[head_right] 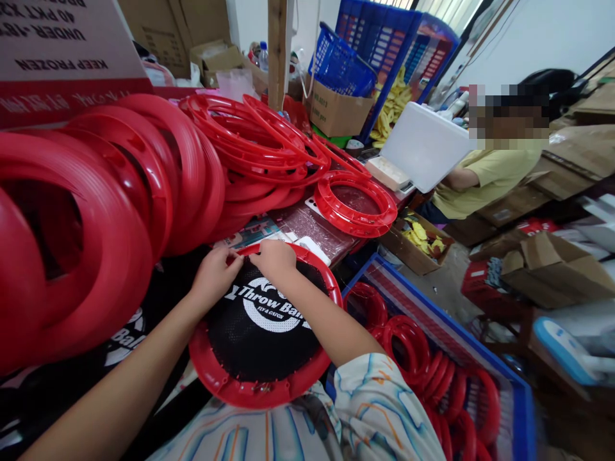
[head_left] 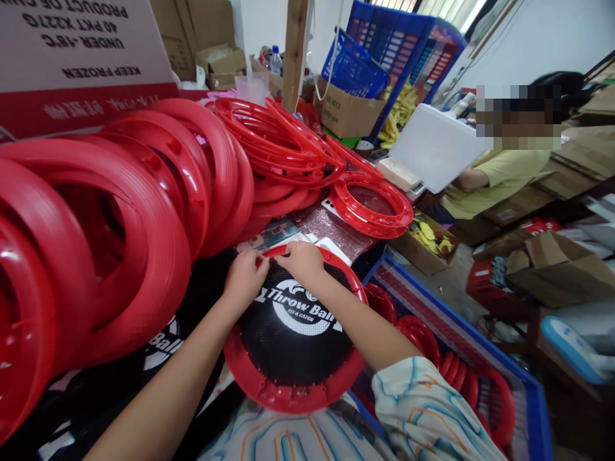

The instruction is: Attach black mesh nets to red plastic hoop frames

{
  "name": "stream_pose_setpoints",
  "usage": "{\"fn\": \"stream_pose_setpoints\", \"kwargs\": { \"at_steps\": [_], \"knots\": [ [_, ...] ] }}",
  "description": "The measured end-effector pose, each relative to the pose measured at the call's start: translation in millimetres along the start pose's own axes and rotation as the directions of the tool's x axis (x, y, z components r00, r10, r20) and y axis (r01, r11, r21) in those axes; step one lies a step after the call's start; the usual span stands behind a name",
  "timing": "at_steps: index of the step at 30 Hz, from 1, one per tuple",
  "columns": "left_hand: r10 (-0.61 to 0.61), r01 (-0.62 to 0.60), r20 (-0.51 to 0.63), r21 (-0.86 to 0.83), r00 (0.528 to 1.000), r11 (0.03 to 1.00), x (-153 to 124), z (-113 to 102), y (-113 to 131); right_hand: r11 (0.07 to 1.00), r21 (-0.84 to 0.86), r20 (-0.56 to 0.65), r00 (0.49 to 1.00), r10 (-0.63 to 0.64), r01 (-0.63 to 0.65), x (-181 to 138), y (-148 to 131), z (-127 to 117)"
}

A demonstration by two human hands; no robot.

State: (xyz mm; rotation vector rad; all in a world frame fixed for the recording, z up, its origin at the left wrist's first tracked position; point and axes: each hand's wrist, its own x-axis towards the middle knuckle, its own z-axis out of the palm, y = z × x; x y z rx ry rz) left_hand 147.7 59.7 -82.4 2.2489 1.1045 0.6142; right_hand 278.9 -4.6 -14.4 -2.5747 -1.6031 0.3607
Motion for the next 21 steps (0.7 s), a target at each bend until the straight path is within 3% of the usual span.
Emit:
{"fn": "stream_pose_setpoints", "kwargs": {
  "at_steps": [10,16,21],
  "knots": [
    [0.113,-0.113,-0.031,-0.007,0.993,0.994,-2.1,1.3,-4.9,0.997,0.032,0.110,0.992,0.062,-0.066,6.6,-9.3,-5.7],
    [0.216,-0.216,-0.013,-0.020,0.976,0.976,-6.9,-0.9,-2.7,0.984,0.153,0.138,0.984,-0.111,0.089,-8.3,15.5,-15.0],
    [0.275,-0.274,0.027,-0.020,0.961,0.961,-8.5,-1.8,0.8,0.973,0.193,0.073,0.987,-0.142,0.126,-13.6,31.9,-15.4]
  ]
}}
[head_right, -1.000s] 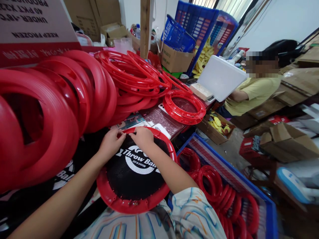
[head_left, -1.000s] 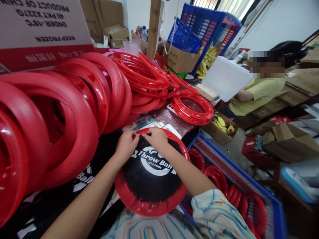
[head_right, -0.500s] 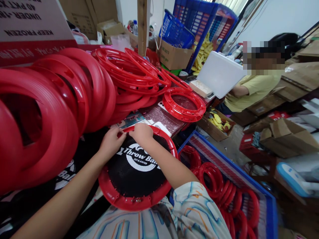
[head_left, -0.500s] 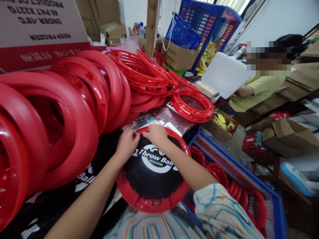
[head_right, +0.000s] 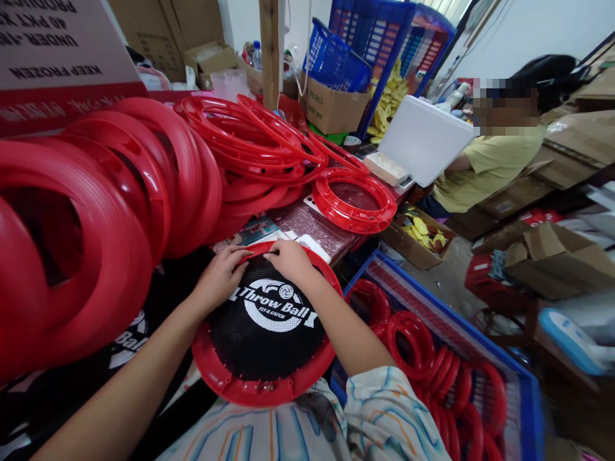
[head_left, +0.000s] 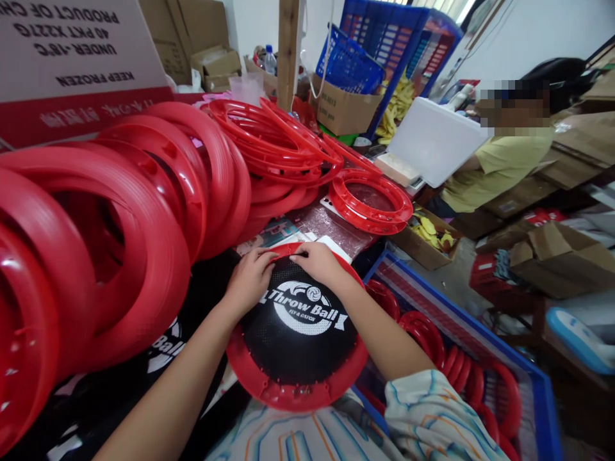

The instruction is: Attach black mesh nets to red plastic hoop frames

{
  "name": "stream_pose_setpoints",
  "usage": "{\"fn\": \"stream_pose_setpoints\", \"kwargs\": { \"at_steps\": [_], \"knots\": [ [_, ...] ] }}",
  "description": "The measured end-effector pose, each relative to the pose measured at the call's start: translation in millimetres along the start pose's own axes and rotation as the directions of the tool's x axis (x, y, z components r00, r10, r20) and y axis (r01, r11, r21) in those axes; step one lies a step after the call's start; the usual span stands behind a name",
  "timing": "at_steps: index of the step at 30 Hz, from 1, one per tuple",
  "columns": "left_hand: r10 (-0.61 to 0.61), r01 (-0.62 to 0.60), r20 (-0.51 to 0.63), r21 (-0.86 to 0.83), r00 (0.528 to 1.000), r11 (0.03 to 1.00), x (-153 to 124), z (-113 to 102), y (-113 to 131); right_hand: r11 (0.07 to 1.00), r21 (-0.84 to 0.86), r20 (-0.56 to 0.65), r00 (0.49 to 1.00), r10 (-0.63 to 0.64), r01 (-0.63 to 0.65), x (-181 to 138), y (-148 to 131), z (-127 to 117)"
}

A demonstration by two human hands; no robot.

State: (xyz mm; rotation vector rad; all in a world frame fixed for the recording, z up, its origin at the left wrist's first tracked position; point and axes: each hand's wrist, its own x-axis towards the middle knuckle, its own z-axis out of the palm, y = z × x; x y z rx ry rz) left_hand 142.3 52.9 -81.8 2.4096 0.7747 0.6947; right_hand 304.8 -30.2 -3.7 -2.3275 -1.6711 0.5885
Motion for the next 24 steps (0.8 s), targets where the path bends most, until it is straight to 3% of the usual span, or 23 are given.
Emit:
{"fn": "stream_pose_setpoints", "kwargs": {
  "at_steps": [7,24],
  "knots": [
    [0.010,-0.011,0.025,0.026,1.000,1.000,0.7,0.0,-2.3,0.996,-0.063,-0.083,0.995,0.058,-0.064,12.4,-6.7,5.7],
    [-0.008,-0.004,0.082,0.143,0.997,0.990,-0.5,-1.3,4.3,0.969,-0.193,-0.096,0.986,0.136,-0.152,24.5,-16.3,11.9]
  ]
}}
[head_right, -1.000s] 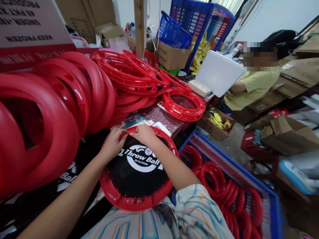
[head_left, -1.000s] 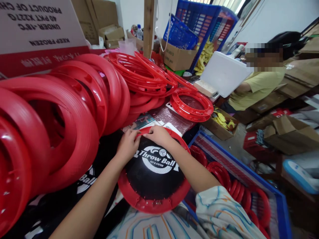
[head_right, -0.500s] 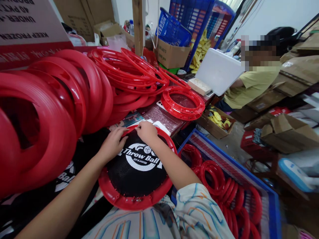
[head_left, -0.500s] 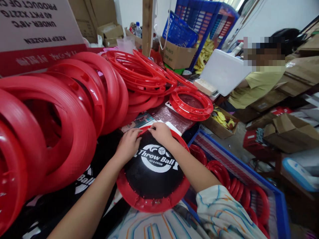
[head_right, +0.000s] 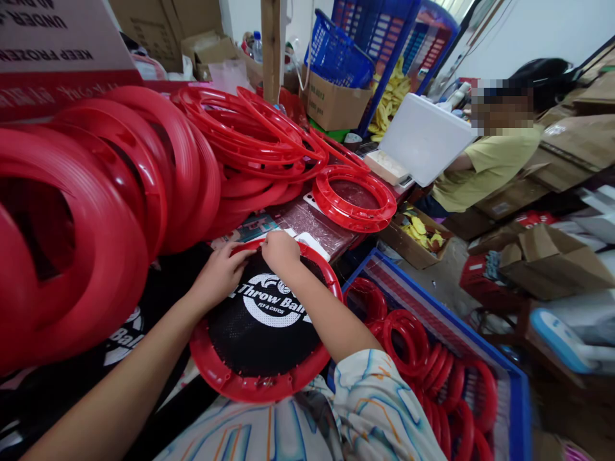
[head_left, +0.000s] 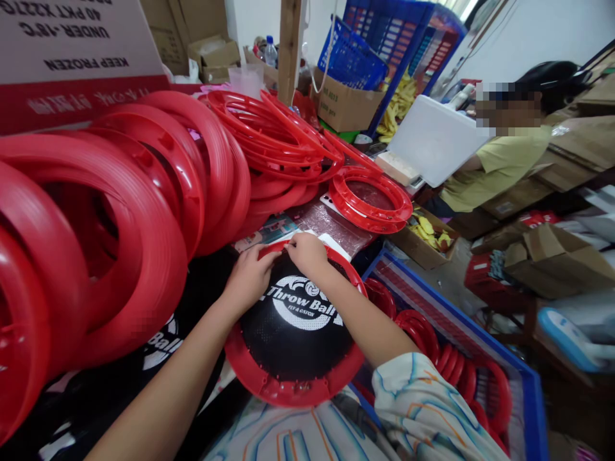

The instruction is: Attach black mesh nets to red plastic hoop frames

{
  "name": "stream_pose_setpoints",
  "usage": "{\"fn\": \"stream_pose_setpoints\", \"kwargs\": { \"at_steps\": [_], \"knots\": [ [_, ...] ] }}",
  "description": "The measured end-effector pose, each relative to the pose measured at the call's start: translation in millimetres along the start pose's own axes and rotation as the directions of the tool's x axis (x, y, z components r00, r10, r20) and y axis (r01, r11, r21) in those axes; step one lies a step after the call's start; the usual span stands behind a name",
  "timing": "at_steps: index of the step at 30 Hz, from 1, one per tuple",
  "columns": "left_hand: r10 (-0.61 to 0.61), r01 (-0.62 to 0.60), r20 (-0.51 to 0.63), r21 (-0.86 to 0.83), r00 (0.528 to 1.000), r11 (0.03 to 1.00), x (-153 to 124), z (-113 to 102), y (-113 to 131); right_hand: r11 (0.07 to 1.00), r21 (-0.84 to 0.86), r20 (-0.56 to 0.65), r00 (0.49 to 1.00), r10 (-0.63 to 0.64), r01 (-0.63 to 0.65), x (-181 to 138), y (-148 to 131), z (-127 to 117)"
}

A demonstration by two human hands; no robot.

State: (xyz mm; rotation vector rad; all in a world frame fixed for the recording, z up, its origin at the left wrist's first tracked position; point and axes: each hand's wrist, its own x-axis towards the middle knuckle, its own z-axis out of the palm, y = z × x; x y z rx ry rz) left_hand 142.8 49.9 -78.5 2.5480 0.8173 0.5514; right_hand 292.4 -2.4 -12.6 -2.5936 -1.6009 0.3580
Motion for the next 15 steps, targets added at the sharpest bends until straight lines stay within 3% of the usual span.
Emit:
{"fn": "stream_pose_setpoints", "kwargs": {
  "at_steps": [7,15],
  "knots": [
    [-0.034,0.033,0.016,0.077,0.999,0.996,-1.1,-1.5,5.1,1.000,-0.019,-0.015,1.000,-0.007,0.007,-0.2,-2.6,1.9],
    [-0.097,0.088,0.050,0.150,0.994,0.985,-2.0,-7.1,15.0,0.999,0.033,-0.007,0.999,-0.043,0.044,-13.2,12.4,-1.0]
  ]
}}
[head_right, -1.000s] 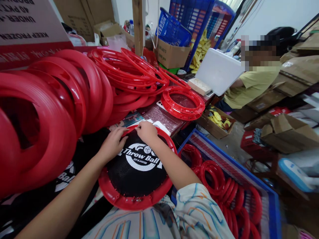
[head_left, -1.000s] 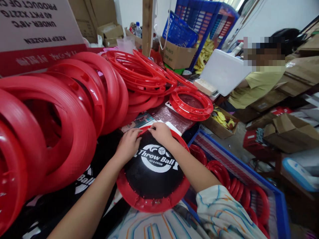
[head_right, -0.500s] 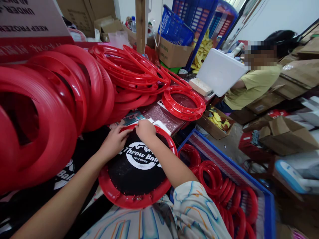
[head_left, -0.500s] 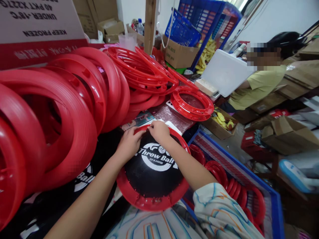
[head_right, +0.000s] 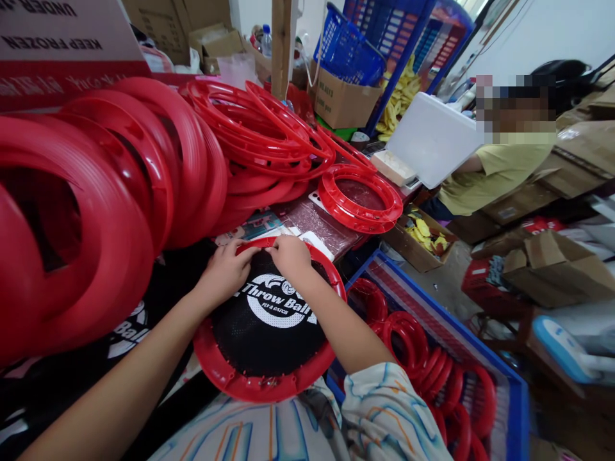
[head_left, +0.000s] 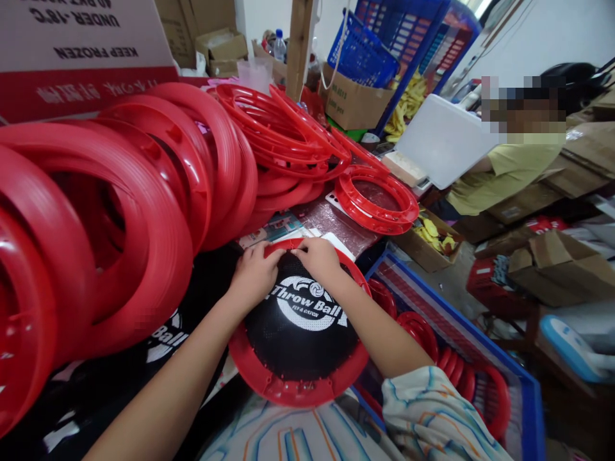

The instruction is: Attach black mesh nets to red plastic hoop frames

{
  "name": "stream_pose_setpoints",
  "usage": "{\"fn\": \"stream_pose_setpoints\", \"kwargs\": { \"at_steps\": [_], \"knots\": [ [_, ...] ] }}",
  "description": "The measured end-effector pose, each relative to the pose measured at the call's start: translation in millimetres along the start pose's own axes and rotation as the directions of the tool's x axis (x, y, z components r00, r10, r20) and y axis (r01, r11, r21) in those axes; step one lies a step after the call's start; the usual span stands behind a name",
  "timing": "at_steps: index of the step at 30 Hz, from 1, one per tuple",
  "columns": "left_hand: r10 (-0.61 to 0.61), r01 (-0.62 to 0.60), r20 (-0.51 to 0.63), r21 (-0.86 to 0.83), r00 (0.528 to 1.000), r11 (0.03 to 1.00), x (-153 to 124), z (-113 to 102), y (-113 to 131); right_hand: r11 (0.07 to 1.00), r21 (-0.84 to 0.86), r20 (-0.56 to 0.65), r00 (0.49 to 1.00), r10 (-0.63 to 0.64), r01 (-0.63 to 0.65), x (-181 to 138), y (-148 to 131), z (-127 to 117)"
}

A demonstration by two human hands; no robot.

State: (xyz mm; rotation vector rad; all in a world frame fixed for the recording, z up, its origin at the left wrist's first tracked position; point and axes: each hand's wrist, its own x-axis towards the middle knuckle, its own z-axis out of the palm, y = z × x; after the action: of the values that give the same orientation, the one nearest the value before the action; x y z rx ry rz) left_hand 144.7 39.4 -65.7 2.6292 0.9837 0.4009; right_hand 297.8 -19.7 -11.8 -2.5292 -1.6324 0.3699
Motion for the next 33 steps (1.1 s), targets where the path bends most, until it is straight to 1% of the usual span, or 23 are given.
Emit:
{"fn": "stream_pose_setpoints", "kwargs": {
  "at_steps": [3,7,10,14,18,25,29,33],
  "knots": [
    [-0.014,0.014,0.013,0.009,1.000,1.000,-0.1,-1.1,0.9,1.000,0.014,-0.017,1.000,0.011,-0.011,-1.8,1.5,-0.3],
    [-0.017,0.017,0.027,0.008,0.999,1.000,-0.4,-1.7,0.8,0.999,0.017,-0.019,0.999,0.034,-0.033,3.7,-3.9,-0.9],
    [-0.015,0.014,0.032,0.006,0.999,1.000,-0.5,-2.0,0.7,0.999,0.016,-0.006,0.999,0.040,-0.040,9.5,-6.8,-1.0],
    [-0.015,0.015,0.034,0.003,0.999,1.000,-0.1,-2.4,0.3,0.999,0.026,0.033,0.999,0.018,-0.019,13.1,-4.4,-0.8],
    [-0.021,0.021,0.030,0.000,0.999,1.000,0.3,-1.5,-0.5,1.000,0.007,0.044,0.999,0.022,-0.022,13.2,-3.2,-0.6],
    [-0.018,0.018,0.032,0.006,0.999,1.000,0.2,0.5,-1.7,0.997,-0.052,0.006,0.998,0.058,-0.057,14.2,-13.9,-0.7],
    [-0.021,0.020,0.030,0.014,0.999,1.000,0.1,0.8,-2.4,0.997,-0.039,0.021,0.997,0.071,-0.071,12.2,-13.6,-3.0],
    [-0.015,0.014,0.034,0.022,0.999,1.000,0.4,0.4,-2.4,0.998,-0.002,0.033,0.998,0.058,-0.058,5.8,-8.5,-5.0]
  ]
}}
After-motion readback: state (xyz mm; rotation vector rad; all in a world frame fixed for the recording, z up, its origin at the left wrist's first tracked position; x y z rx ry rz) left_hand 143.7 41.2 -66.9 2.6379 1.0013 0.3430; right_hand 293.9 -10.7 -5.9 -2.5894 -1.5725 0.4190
